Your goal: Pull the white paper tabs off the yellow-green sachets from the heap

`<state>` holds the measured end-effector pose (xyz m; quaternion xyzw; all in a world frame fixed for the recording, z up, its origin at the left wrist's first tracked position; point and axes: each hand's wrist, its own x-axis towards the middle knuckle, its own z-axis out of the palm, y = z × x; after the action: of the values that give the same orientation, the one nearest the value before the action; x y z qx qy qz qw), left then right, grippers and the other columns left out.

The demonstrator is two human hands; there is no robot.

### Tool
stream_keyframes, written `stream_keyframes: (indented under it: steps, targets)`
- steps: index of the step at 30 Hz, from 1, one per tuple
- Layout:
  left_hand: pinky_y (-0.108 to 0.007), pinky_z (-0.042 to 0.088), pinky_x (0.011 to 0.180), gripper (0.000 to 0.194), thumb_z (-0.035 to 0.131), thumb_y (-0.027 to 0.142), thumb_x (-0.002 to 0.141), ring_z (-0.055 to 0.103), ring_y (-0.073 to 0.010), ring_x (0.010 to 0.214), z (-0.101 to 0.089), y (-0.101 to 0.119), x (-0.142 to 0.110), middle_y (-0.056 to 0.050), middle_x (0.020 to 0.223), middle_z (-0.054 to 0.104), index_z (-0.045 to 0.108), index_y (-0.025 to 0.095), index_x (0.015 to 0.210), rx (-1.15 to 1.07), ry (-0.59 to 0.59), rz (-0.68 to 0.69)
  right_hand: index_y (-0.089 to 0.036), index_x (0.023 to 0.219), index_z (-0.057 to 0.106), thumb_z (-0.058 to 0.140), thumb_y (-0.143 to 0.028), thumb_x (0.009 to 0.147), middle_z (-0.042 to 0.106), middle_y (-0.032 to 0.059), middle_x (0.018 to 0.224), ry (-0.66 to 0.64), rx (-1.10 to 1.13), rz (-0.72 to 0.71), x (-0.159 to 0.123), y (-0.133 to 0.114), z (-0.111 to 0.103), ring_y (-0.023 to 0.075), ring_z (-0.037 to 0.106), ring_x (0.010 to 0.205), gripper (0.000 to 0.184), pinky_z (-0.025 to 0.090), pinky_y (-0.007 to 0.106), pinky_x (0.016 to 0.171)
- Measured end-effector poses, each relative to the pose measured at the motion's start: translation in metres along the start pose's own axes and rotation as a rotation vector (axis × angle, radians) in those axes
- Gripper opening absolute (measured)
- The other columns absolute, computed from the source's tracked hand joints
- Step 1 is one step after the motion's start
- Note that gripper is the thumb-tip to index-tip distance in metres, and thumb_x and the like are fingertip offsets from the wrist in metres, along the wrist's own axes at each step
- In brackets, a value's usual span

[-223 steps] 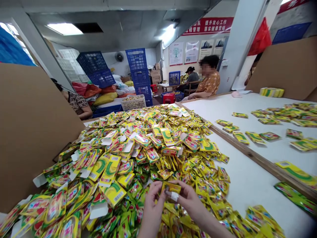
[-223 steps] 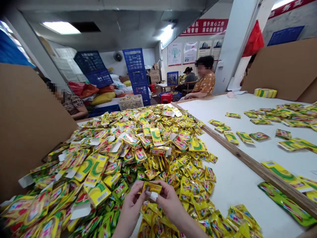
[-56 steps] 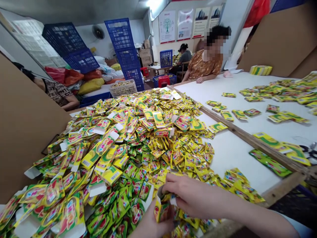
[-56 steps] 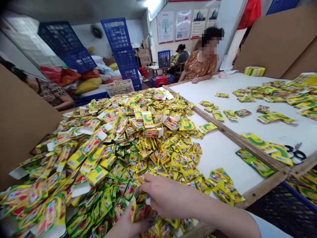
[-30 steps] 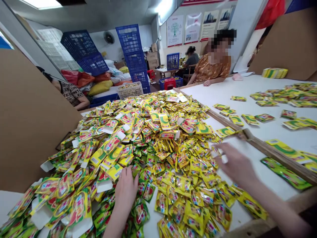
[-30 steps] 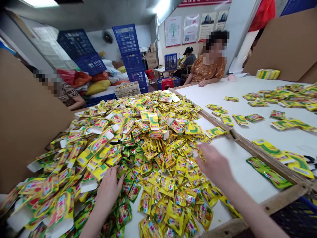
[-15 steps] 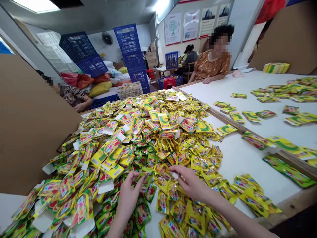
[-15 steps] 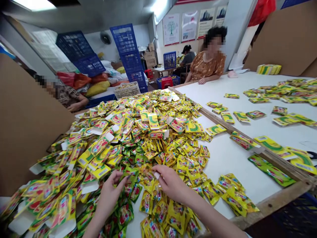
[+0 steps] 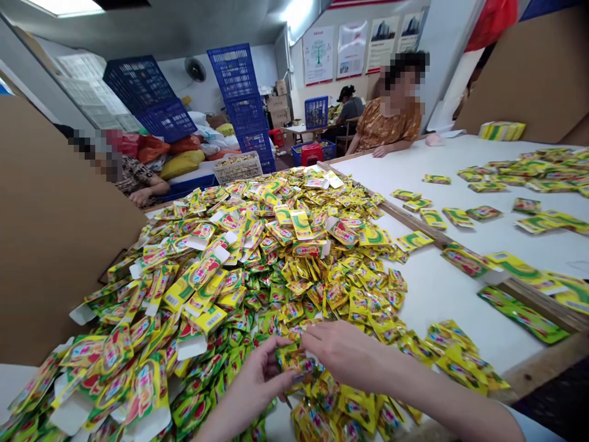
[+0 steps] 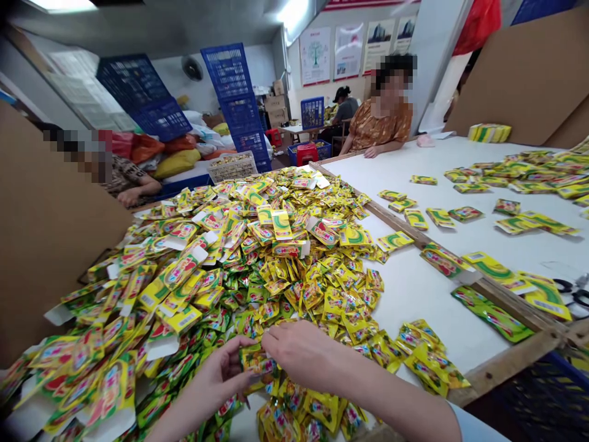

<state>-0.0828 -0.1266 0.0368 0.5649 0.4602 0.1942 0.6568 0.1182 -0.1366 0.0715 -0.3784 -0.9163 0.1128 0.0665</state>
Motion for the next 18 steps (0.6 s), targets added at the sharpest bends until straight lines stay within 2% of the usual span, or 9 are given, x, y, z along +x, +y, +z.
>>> stream_keyframes:
  steps: [2, 4, 6, 7, 9, 11, 13, 15, 18]
  targets:
    - [-0.021, 0.043, 0.057, 0.033, 0.065, 0.028, 0.071, 0.051, -0.0099, 0.062, 0.004, 0.0, -0.002, 0.003, 0.071, 0.052, 0.052, 0.018, 0.1, -0.012, -0.013, 0.027, -0.015, 0.097, 0.055, 0.043, -0.006, 0.079, 0.063, 0.0085, 0.088, 0.033, 0.055, 0.023, -0.001, -0.002, 0.005, 0.0212, 0.058, 0.08, 0.023, 0.045, 0.031, 0.067]
    - [-0.02, 0.04, 0.058, 0.027, 0.062, 0.026, 0.073, 0.05, -0.0094, 0.065, 0.008, 0.001, -0.004, 0.002, 0.076, 0.054, 0.051, 0.018, 0.097, -0.041, -0.037, 0.038, -0.015, 0.114, 0.048, 0.047, -0.01, 0.078, 0.059, 0.0121, 0.106, 0.129, 0.249, 0.142, -0.003, -0.002, 0.012, 0.023, 0.055, 0.095, 0.036, 0.045, 0.036, 0.079]
    - [-0.019, 0.037, 0.054, 0.026, 0.061, 0.027, 0.074, 0.048, -0.0087, 0.062, 0.012, 0.0, -0.006, 0.004, 0.073, 0.053, 0.047, 0.019, 0.095, -0.081, -0.04, 0.038, -0.019, 0.131, 0.032, 0.054, -0.018, 0.076, 0.051, 0.0128, 0.121, 0.165, 0.646, 0.283, -0.004, -0.001, 0.024, 0.0218, 0.055, 0.099, 0.059, 0.045, 0.037, 0.083]
    - [-0.019, 0.036, 0.052, 0.027, 0.06, 0.028, 0.075, 0.048, -0.0085, 0.06, 0.014, -0.002, -0.006, 0.005, 0.071, 0.052, 0.044, 0.02, 0.095, -0.094, -0.034, 0.043, -0.021, 0.133, 0.028, 0.057, -0.024, 0.075, 0.051, 0.0117, 0.121, 0.128, 0.891, 0.329, -0.005, -0.001, 0.031, 0.0208, 0.056, 0.096, 0.065, 0.048, 0.035, 0.079]
    - [-0.019, 0.036, 0.053, 0.03, 0.059, 0.029, 0.075, 0.049, -0.0091, 0.061, 0.019, -0.007, -0.006, 0.005, 0.073, 0.052, 0.039, 0.022, 0.097, -0.076, -0.03, 0.069, -0.022, 0.125, 0.041, 0.059, -0.036, 0.074, 0.059, 0.0059, 0.103, 0.015, 1.299, 0.393, -0.004, -0.004, 0.046, 0.0172, 0.06, 0.08, 0.056, 0.052, 0.028, 0.063]
    - [-0.021, 0.038, 0.057, 0.036, 0.059, 0.029, 0.075, 0.052, -0.0114, 0.065, 0.021, -0.011, -0.007, 0.003, 0.079, 0.056, 0.036, 0.023, 0.102, 0.044, 0.0, 0.093, -0.02, 0.101, 0.059, 0.06, -0.042, 0.072, 0.059, -0.0005, 0.076, 0.014, 1.462, 0.48, -0.001, -0.008, 0.058, 0.0134, 0.058, 0.063, 0.036, 0.048, 0.023, 0.05]
    - [-0.023, 0.039, 0.058, 0.045, 0.06, 0.034, 0.074, 0.055, -0.0148, 0.067, 0.018, -0.01, -0.008, 0.001, 0.079, 0.059, 0.035, 0.022, 0.108, 0.253, 0.086, 0.075, -0.019, 0.081, 0.062, 0.062, -0.043, 0.069, 0.052, -0.0046, 0.06, 0.123, 1.46, 0.564, 0.0, -0.011, 0.065, 0.0094, 0.05, 0.048, 0.027, 0.043, 0.02, 0.044]
    - [-0.025, 0.04, 0.059, 0.045, 0.059, 0.043, 0.073, 0.056, -0.018, 0.067, 0.004, -0.003, -0.009, 0.0, 0.076, 0.06, 0.039, 0.022, 0.108, 0.485, 0.213, 0.056, -0.019, 0.075, 0.061, 0.063, -0.041, 0.068, 0.05, -0.0052, 0.056, 0.222, 1.445, 0.568, -0.001, -0.007, 0.067, 0.0091, 0.048, 0.045, 0.023, 0.041, 0.02, 0.042]
    - [-0.03, 0.043, 0.07, 0.033, 0.043, 0.05, 0.081, 0.058, -0.0219, 0.081, -0.038, 0.016, -0.005, -0.005, 0.088, 0.061, 0.048, 0.021, 0.097, 0.95, 0.537, 0.102, -0.02, 0.082, 0.059, 0.063, -0.039, 0.067, 0.055, -0.0041, 0.061, 0.322, 1.445, 0.634, -0.008, 0.01, 0.064, 0.0099, 0.05, 0.044, 0.024, 0.039, 0.021, 0.039]
